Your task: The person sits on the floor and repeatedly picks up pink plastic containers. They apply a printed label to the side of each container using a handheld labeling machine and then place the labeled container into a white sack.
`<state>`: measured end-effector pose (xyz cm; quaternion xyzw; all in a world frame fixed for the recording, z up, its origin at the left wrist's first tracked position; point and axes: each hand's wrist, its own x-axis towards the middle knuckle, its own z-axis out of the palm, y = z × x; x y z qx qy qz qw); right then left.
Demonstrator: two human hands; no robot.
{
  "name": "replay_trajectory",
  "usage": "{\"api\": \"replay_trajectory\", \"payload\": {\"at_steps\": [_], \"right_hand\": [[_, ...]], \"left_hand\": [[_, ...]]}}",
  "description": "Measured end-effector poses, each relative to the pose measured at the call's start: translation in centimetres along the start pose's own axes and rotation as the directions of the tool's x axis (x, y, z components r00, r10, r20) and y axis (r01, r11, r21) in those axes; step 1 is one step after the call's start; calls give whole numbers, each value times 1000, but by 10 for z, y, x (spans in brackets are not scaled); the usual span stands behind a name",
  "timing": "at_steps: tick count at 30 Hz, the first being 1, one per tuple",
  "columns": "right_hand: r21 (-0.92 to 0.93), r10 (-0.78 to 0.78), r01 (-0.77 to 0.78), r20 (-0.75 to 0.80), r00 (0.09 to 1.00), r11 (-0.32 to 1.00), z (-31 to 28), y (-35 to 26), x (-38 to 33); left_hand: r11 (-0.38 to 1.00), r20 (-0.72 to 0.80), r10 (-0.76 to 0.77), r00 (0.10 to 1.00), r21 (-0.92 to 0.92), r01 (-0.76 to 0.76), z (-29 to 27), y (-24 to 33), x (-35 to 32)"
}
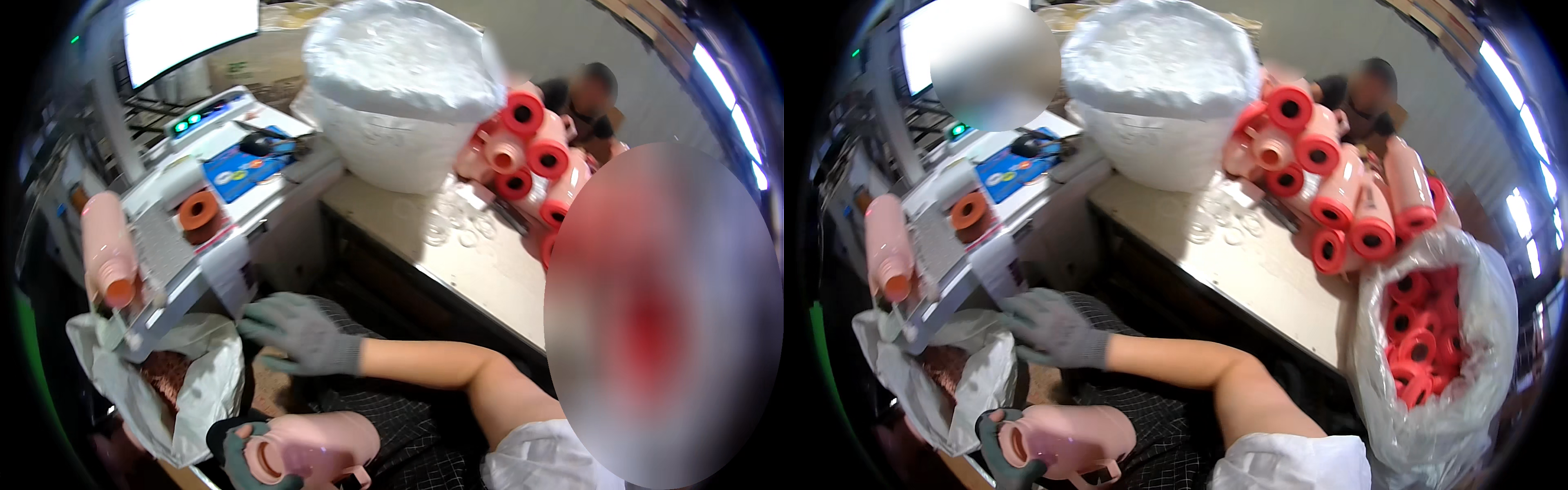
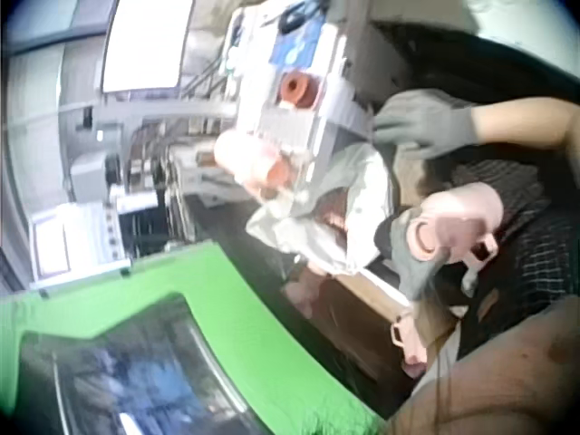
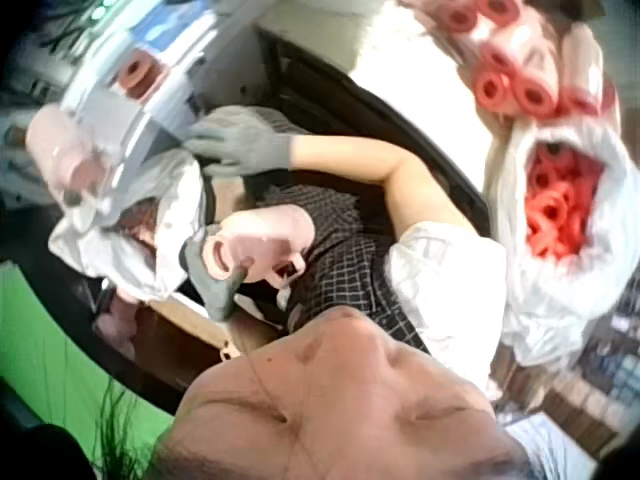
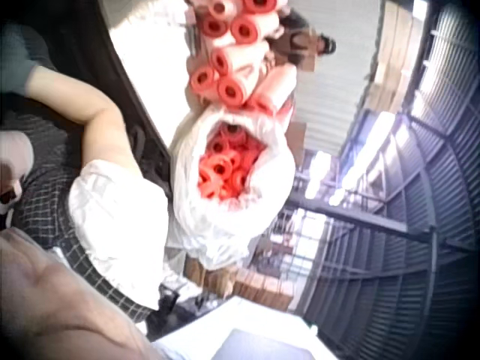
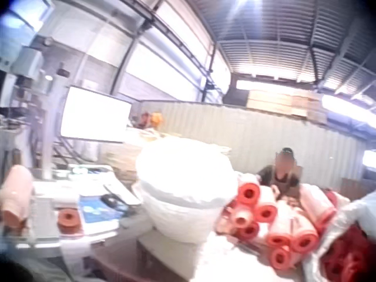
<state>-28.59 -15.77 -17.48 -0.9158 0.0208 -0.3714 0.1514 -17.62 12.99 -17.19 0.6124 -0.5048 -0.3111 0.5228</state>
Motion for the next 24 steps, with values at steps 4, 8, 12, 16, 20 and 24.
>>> {"api": "replay_trajectory", "payload": {"at_steps": [4, 8, 12, 16, 20, 24], "right_hand": [[-226, 523, -540, -135, 842, 811, -150, 23, -162], [-377, 445, -831, -713, 542, 409, -306, 32, -283], [-444, 172, -818, -896, 410, -365, -489, -21, -424], [-332, 405, -315, -891, -204, -889, -550, -101, -513], [-435, 509, -265, -754, -414, -860, -526, -114, -500], [-798, 836, -422, -175, -519, -430, -602, -104, -515]], "left_hand": [[993, 35, -58, 998, 104, 54, 1, 5, 14], [990, 3, -129, 992, 60, 129, 14, 3, 37], [974, 82, -207, 975, 107, 198, 20, 1, 57], [948, 31, -292, 956, 140, 285, 31, 28, 63], [967, 45, -169, 985, 203, 157, 26, 16, 68], [926, -39, -304, 952, 221, 305, 34, 32, 81]]}}
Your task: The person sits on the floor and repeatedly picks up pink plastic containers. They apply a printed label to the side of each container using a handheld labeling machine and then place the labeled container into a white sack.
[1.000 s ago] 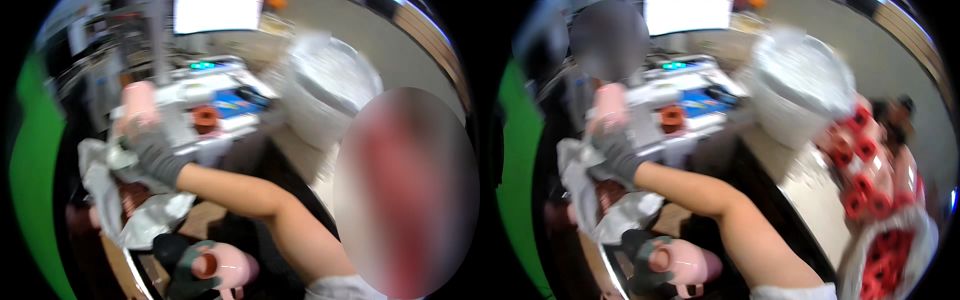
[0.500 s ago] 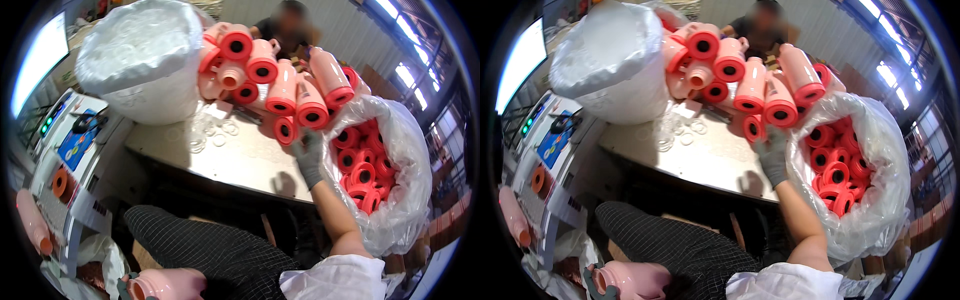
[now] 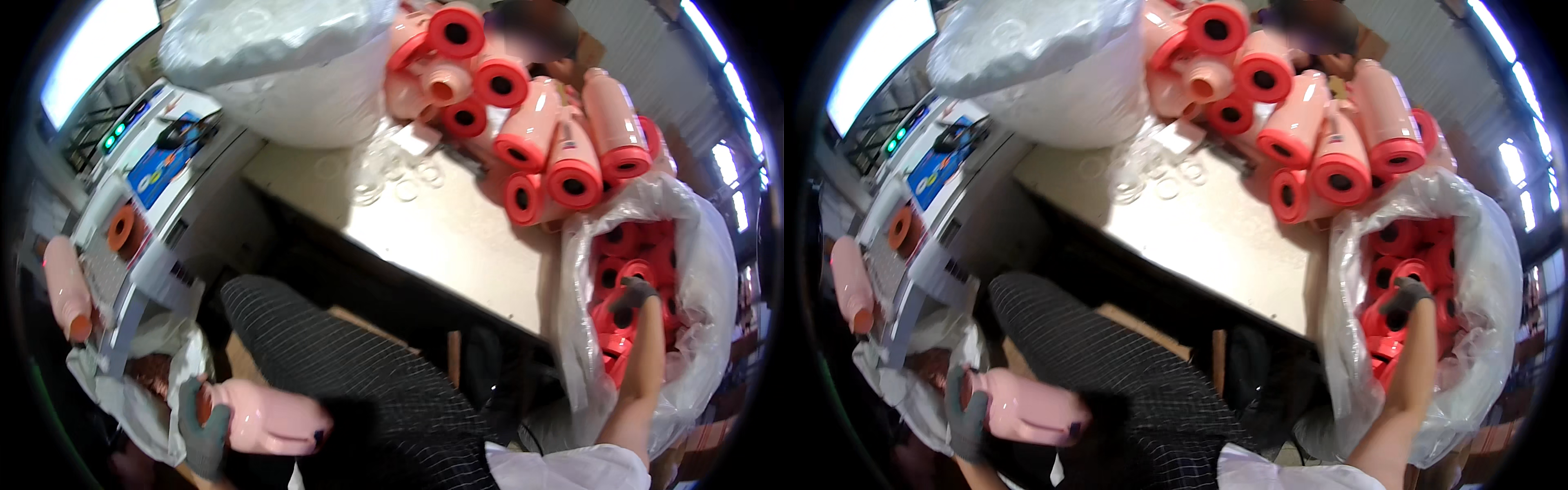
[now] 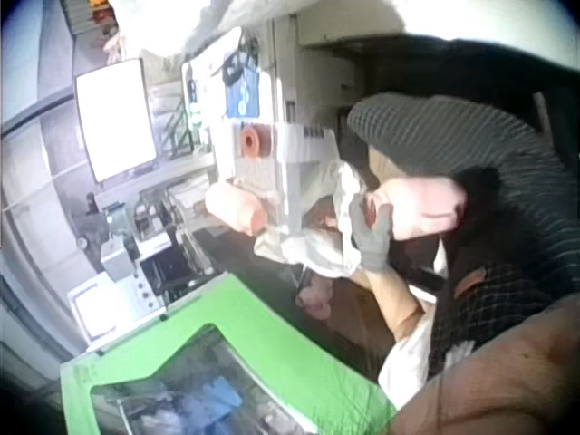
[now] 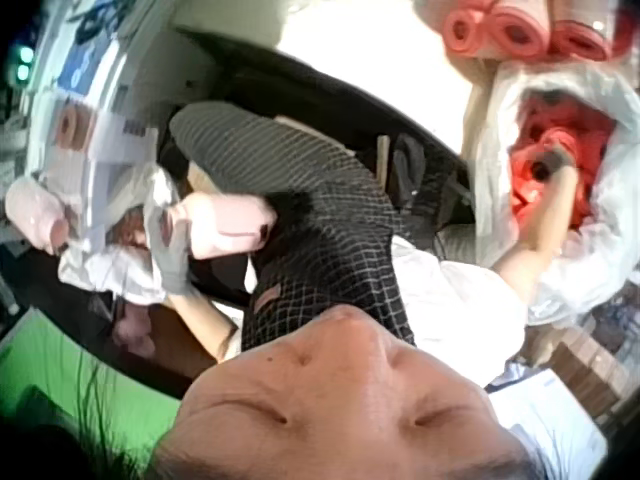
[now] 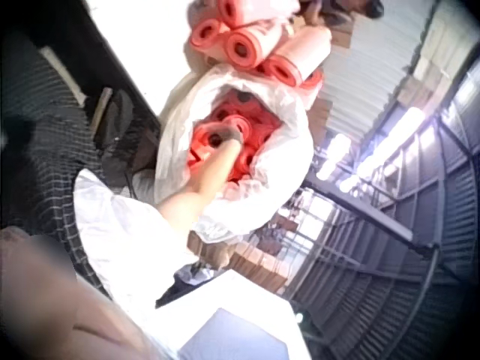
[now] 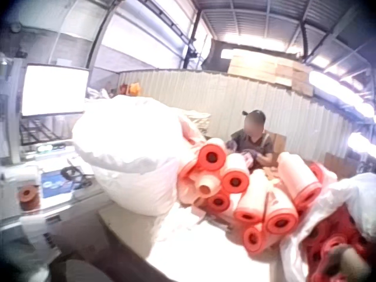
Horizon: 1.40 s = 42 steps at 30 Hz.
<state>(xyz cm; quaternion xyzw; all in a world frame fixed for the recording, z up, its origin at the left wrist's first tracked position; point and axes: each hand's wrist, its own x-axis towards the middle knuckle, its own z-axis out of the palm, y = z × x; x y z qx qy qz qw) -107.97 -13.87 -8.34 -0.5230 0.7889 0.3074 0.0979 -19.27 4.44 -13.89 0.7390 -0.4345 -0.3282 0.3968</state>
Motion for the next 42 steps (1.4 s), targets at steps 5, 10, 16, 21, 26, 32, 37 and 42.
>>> {"api": "replay_trajectory", "payload": {"at_steps": [5, 10, 16, 21, 26, 32, 37, 42], "right_hand": [[332, 106, -3, -293, 950, 943, -34, 7, 6], [564, -199, 635, -645, 738, 527, -117, -154, -4], [454, -553, 884, -768, 323, -115, -119, -528, -170], [39, -426, 803, -862, -275, -595, -94, -631, -269], [-68, -389, 702, -792, -470, -709, -77, -630, -264], [-44, -406, 721, -802, -439, -692, -62, -619, -254], [287, -527, 733, -843, -113, -617, -58, -607, -262], [665, -652, 513, -719, 243, -543, -51, -609, -260]], "left_hand": [[997, -225, 72, 972, 37, -65, -37, -49, -3], [955, -611, 195, 768, -62, -291, -71, -146, -26], [987, -630, 154, 761, 57, -152, 16, -136, -43], [757, -608, -170, 775, -585, -293, 57, -91, -48], [823, -467, -108, 878, -537, -185, 51, -84, -58], [796, -502, -134, 854, -568, -209, 48, -47, -66], [734, -658, -152, 737, -575, -362, 46, -23, -62], [964, -820, 97, 564, -64, -259, 34, -25, -78]]}}
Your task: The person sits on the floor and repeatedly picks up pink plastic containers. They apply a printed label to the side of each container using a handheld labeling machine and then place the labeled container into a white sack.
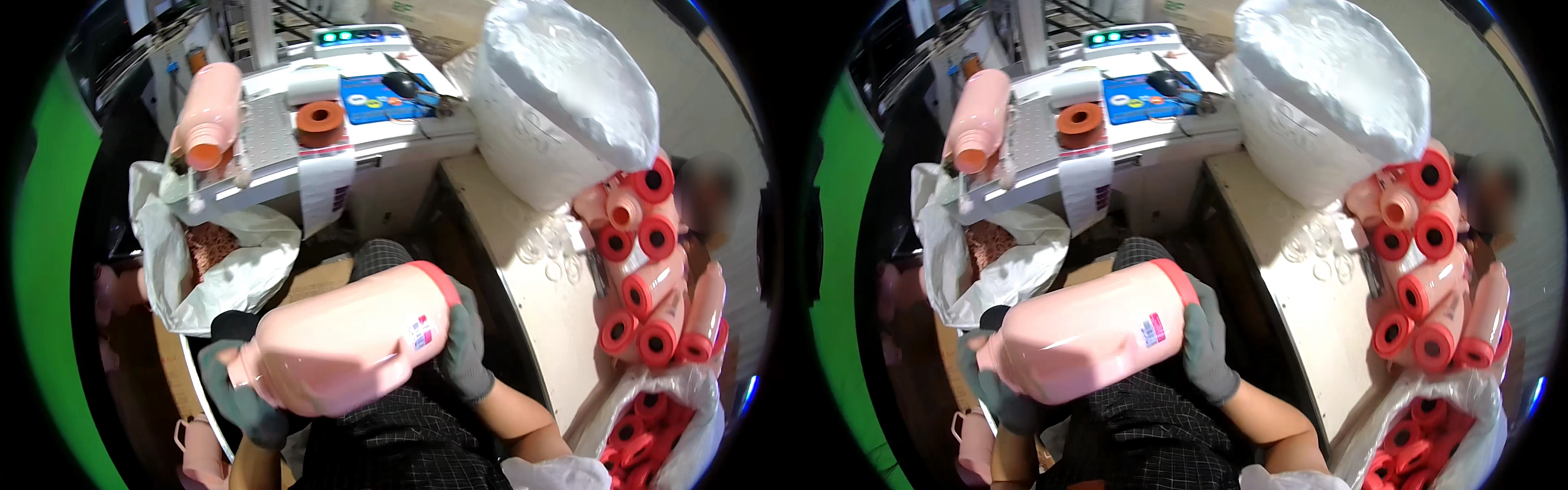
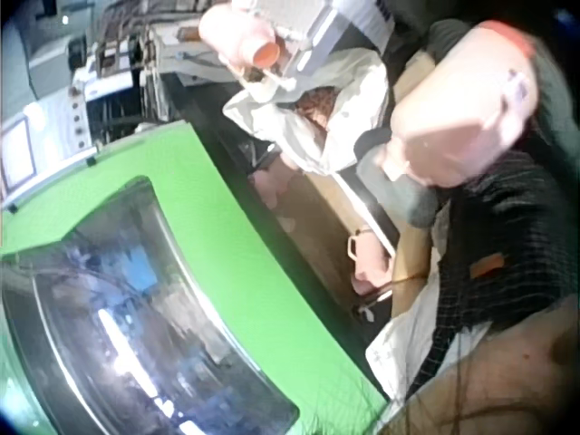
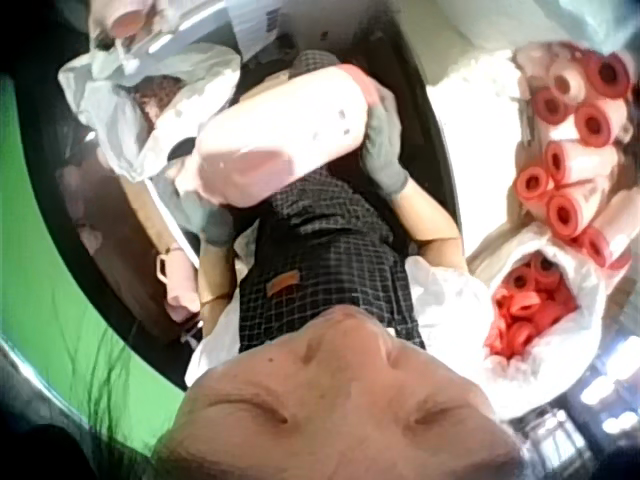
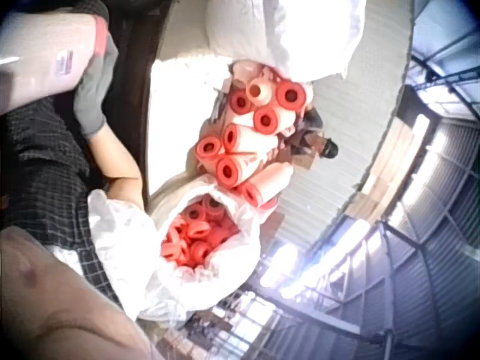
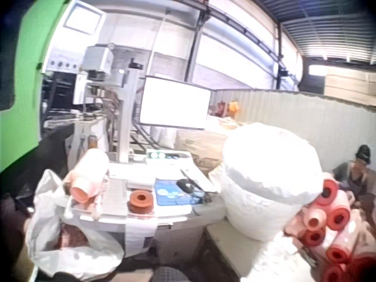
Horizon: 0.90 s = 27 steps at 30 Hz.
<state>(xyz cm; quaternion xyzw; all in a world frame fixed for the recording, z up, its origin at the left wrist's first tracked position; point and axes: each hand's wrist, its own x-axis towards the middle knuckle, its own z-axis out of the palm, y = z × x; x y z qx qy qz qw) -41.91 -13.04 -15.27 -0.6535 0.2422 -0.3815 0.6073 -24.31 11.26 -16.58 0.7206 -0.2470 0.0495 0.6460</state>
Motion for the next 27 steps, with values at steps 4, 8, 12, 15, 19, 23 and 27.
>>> {"api": "replay_trajectory", "payload": {"at_steps": [4, 8, 12, 15, 19, 23, 27], "right_hand": [[79, 247, -277, 266, 932, 958, -33, 32, 6], [635, 388, -383, 140, 911, 671, -63, 24, 12], [285, 137, 19, -518, 844, 958, -202, -29, -29], [-393, -420, 201, -619, 663, 897, -317, -56, -10], [-593, -659, 310, -565, 496, 743, -466, -119, 21], [-802, -558, -149, -522, 645, 579, -553, -121, 23], [-824, -491, -299, -535, 688, 480, -589, -84, -13]], "left_hand": [[968, 335, 185, 924, 98, -229, -7, 18, 2], [945, 744, 205, 635, 18, -327, -23, -3, 25], [729, 472, 627, 620, -75, -681, 67, 46, 19], [779, 554, 481, 680, 85, -621, 62, 38, 11], [886, 534, 345, 772, 86, -455, 78, 27, -8], [763, 640, 293, 710, 292, -577, 23, 26, -13], [867, 497, 306, 812, 206, -453, 33, 38, -9]]}}
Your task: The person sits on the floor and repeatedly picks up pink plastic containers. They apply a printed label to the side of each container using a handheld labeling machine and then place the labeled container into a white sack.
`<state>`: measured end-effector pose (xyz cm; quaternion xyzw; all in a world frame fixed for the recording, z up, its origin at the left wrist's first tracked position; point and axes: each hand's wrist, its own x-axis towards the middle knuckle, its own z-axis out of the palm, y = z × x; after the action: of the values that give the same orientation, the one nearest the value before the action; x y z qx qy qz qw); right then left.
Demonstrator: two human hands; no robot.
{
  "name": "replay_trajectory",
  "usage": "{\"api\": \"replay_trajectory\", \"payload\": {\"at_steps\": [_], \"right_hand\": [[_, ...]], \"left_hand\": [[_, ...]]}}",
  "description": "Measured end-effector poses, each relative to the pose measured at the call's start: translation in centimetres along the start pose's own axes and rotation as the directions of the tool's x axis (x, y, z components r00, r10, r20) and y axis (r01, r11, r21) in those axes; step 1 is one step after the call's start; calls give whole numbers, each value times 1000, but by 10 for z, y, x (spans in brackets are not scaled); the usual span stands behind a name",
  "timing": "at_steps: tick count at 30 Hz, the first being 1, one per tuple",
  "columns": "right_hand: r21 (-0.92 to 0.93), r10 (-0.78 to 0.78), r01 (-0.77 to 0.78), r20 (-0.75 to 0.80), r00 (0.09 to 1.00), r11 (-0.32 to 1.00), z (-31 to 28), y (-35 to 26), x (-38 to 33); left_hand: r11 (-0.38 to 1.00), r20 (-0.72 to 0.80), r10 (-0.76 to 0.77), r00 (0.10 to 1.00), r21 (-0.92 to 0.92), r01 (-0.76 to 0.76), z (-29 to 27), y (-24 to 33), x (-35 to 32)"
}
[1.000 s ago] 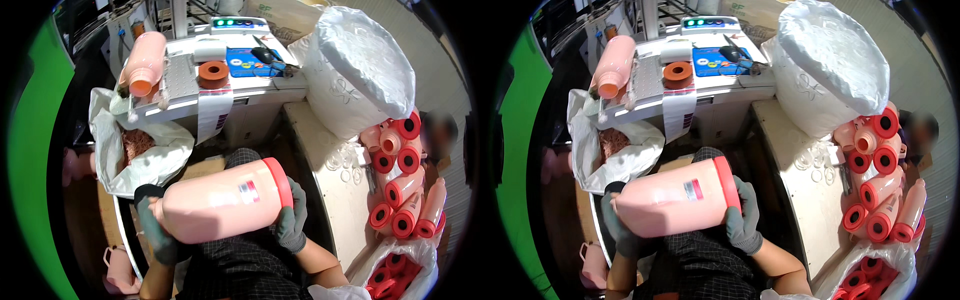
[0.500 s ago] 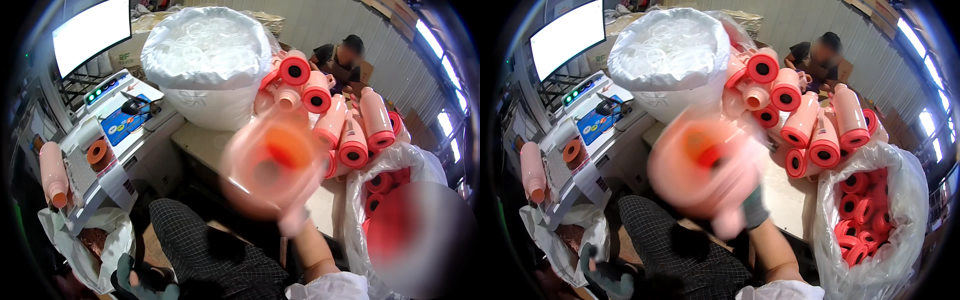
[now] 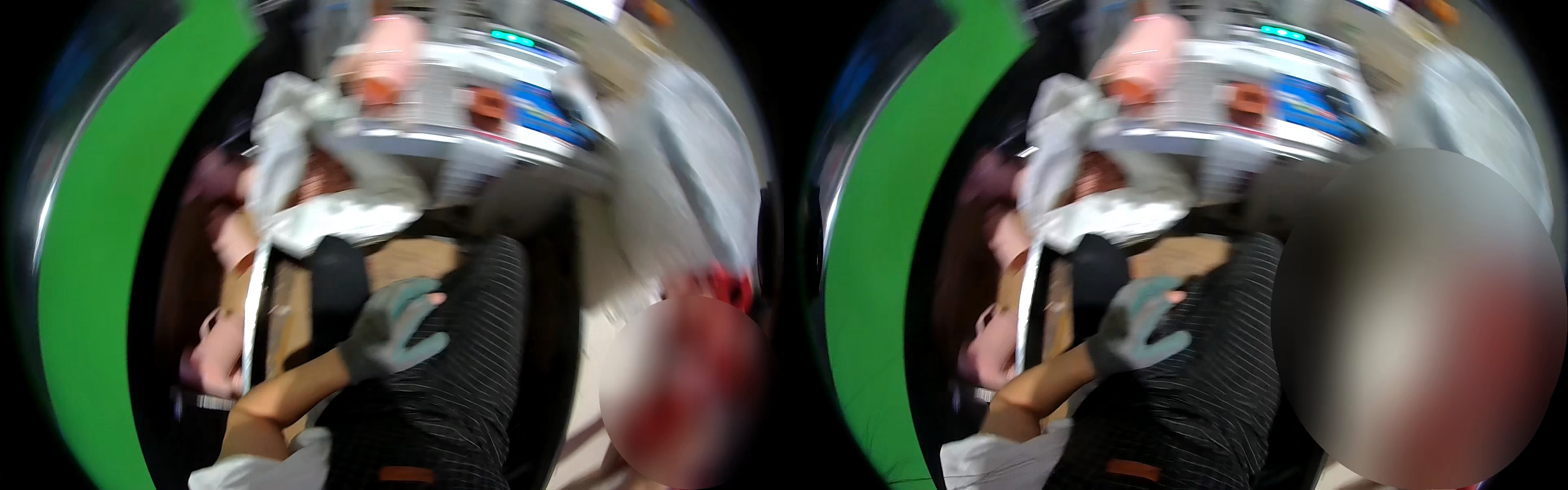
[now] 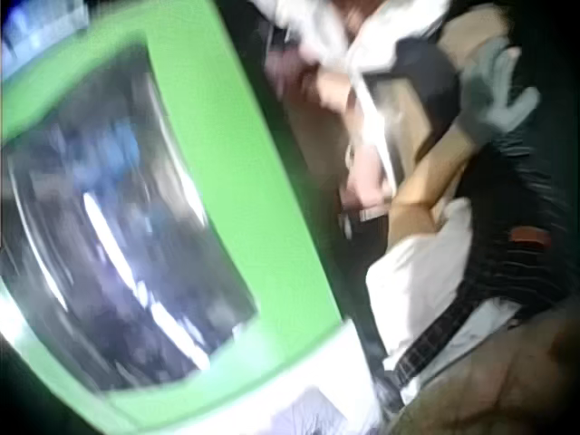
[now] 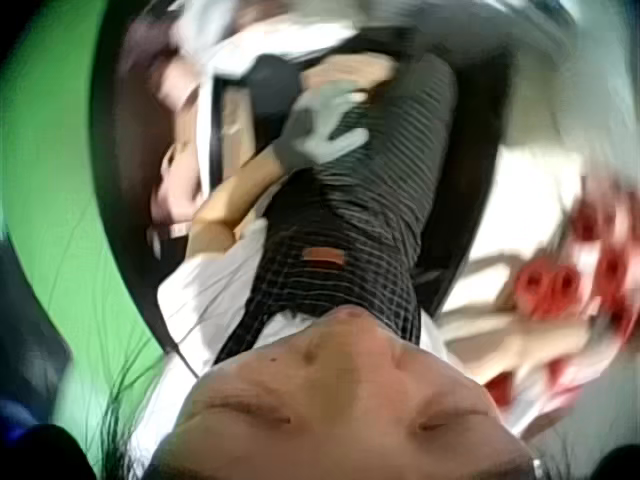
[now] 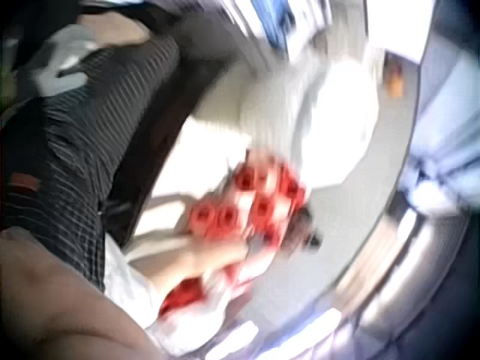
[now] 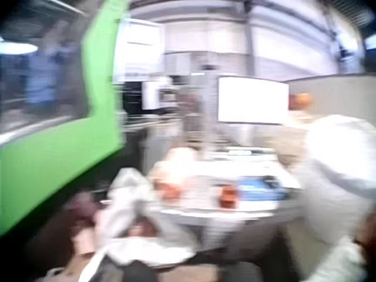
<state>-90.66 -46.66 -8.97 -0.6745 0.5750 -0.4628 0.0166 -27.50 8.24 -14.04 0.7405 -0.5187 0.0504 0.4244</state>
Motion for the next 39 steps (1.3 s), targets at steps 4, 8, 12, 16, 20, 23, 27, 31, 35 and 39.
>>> {"api": "replay_trajectory", "payload": {"at_steps": [4, 8, 12, 16, 20, 23, 27, 31, 35, 39], "right_hand": [[41, -25, 20, 119, 993, 999, 77, -51, -81], [246, -151, 56, 386, 910, 968, 139, -130, -159], [455, -229, -94, 603, 764, 885, 200, -211, -226], [396, -452, 239, 633, 628, 887, 214, -346, -288], [495, -475, 125, 687, 550, 860, 223, -409, -305], [513, -437, -5, 737, 515, 859, 216, -425, -324], [484, -342, -267, 831, 438, 834, 228, -456, -341], [566, -429, -335, 809, 402, 753, 206, -505, -388], [569, -681, -595, 730, 48, 568, 193, -534, -421], [787, -851, -541, 475, 226, 296, 170, -581, -419]], "left_hand": [[959, -306, -146, 941, 190, 210, -48, -66, -69], [671, -461, -670, 582, -43, 740, -74, -191, -181], [246, -577, -795, -188, -590, 769, -109, -323, -270], [138, -686, -727, 33, -99, 985, -101, -373, -269], [121, -696, -706, 132, 65, 991, -95, -331, -269], [-257, -735, -610, 297, 538, 803, -151, -293, -319], [-377, -587, -809, -37, 470, 798, -207, -258, -398], [270, -531, -410, 742, 706, 655, -208, -183, -286], [681, -483, 21, 876, 648, 341, -196, -106, -170], [972, -452, 20, 892, 219, 89, -160, -85, -47]]}}
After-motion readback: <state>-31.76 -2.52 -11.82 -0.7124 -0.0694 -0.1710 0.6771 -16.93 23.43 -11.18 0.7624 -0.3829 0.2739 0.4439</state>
